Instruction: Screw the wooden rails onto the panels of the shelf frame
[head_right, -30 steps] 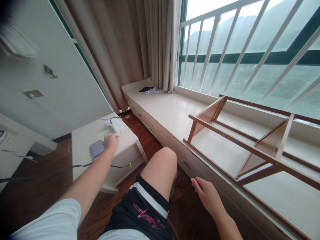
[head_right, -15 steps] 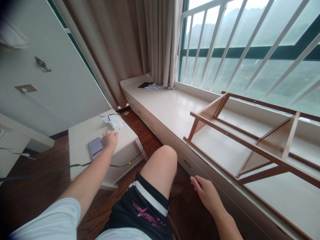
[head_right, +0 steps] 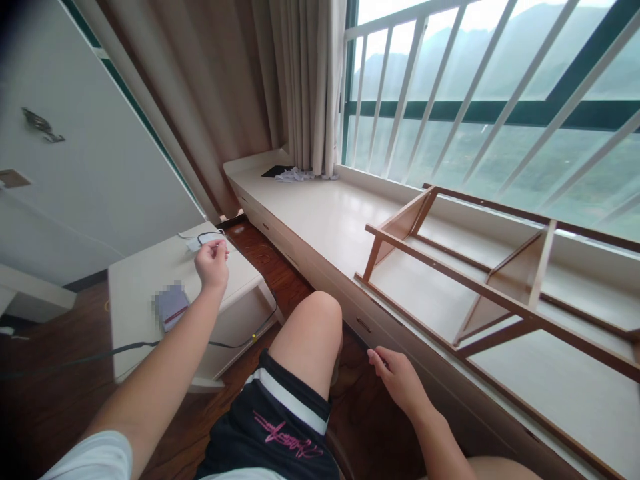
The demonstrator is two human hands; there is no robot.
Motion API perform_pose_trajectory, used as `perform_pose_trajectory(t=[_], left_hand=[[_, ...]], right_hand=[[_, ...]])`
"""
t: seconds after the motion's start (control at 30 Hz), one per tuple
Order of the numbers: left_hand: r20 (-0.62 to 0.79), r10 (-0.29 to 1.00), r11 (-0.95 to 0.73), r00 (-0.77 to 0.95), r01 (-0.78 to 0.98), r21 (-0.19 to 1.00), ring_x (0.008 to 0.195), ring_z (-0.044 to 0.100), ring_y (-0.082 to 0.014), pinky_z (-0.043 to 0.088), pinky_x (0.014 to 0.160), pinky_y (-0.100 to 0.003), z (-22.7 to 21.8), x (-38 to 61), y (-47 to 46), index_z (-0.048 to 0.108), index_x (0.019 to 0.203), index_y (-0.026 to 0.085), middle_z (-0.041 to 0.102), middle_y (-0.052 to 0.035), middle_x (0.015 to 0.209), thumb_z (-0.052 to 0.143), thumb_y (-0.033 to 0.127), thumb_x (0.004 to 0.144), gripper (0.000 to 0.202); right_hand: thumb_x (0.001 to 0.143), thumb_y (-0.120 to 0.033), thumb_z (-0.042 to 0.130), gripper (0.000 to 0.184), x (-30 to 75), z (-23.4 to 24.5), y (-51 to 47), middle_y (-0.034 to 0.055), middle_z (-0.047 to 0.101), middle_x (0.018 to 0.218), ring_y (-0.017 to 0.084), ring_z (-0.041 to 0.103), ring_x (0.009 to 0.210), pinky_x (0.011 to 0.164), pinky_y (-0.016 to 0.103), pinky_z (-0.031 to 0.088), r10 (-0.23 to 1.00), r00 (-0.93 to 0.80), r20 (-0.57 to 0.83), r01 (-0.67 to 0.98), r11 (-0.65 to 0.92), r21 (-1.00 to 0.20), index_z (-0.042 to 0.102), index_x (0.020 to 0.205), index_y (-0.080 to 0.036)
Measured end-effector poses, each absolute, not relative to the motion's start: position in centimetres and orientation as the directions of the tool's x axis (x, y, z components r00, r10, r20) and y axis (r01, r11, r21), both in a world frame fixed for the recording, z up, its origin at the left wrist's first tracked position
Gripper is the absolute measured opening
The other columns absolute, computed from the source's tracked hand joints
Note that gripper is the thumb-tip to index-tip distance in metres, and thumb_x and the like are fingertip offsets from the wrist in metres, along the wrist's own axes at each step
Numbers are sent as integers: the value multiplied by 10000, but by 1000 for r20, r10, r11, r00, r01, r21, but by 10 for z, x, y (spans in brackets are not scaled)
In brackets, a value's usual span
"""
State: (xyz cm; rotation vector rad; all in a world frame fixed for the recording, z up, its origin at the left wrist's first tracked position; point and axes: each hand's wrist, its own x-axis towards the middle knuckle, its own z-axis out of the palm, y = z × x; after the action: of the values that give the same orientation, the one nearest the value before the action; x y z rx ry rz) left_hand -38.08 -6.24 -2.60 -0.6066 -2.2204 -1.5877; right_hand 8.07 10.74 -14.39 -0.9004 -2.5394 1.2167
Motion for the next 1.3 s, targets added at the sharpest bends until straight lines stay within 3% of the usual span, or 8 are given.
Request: perform_pose_trajectory(t=[0.07,0.17,0.33,0.5,0.63,0.73,0.93,1.3], left_hand=[[491,191,-33,-850,494,869,653,548,-109,458,617,-224,-16,-352,-42,588,1027,147,607,-24,768,539,439,891,325],[466,320,-245,-825,403,882,652,555,-110,464,593,-220,-2,-296,-14,613,1007,167,626,-25,776,627,433,853,308],[407,562,-348,-720,241,906,659,564,-106,481,631,-232,2,-199,22,654,982,203,656,-23,815,662,402,851,238],[487,686,-447,-541,216,868,825,626,-174,526,745,-305,2,-137,54,678,928,239,671,-44,890,647,380,867,157],[607,657,-543,-447,278,792,899,615,-178,520,791,-319,12,-121,77,687,943,263,645,-48,962,608,313,899,104],[675,612,-604,-411,308,735,947,606,-174,519,806,-309,16,-120,91,696,951,257,627,-52,997,611,264,896,101],[738,569,-655,-361,343,673,1009,607,-191,533,889,-351,8,-136,111,703,998,243,641,-75,1040,607,222,895,143],[745,492,-697,-449,310,647,950,645,-165,556,852,-343,-17,-173,139,676,932,209,700,-51,1004,682,156,840,107]], right_hand=[[959,-573,366,511,81,-142,106,2,586,592,162,538,580,580,274,366,610,-787,-90,452,472,-757,594,709,-190],[961,-563,372,509,82,-137,103,0,588,593,158,532,578,584,272,366,650,-756,-74,458,446,-769,601,707,-186],[951,-554,432,469,84,-115,94,11,584,647,162,539,633,624,276,398,759,-648,65,360,381,-852,594,714,-183],[913,-499,560,317,64,-64,83,26,612,774,169,563,694,630,281,433,892,-412,185,120,254,-960,630,974,-196],[902,-451,603,394,32,-9,89,42,641,994,131,539,644,550,263,409,893,-338,297,-24,307,-951,551,1240,-256],[906,-463,592,481,11,21,102,73,640,1174,147,590,691,582,287,465,896,-311,315,-34,321,-946,502,1338,-269],[888,-463,617,398,-15,33,125,92,725,1028,228,664,821,649,336,528,916,-238,323,70,348,-935,662,1176,-193],[859,-348,679,234,-57,30,150,51,760,991,178,663,780,671,291,518,889,-176,424,231,455,-860,766,1033,-218]])
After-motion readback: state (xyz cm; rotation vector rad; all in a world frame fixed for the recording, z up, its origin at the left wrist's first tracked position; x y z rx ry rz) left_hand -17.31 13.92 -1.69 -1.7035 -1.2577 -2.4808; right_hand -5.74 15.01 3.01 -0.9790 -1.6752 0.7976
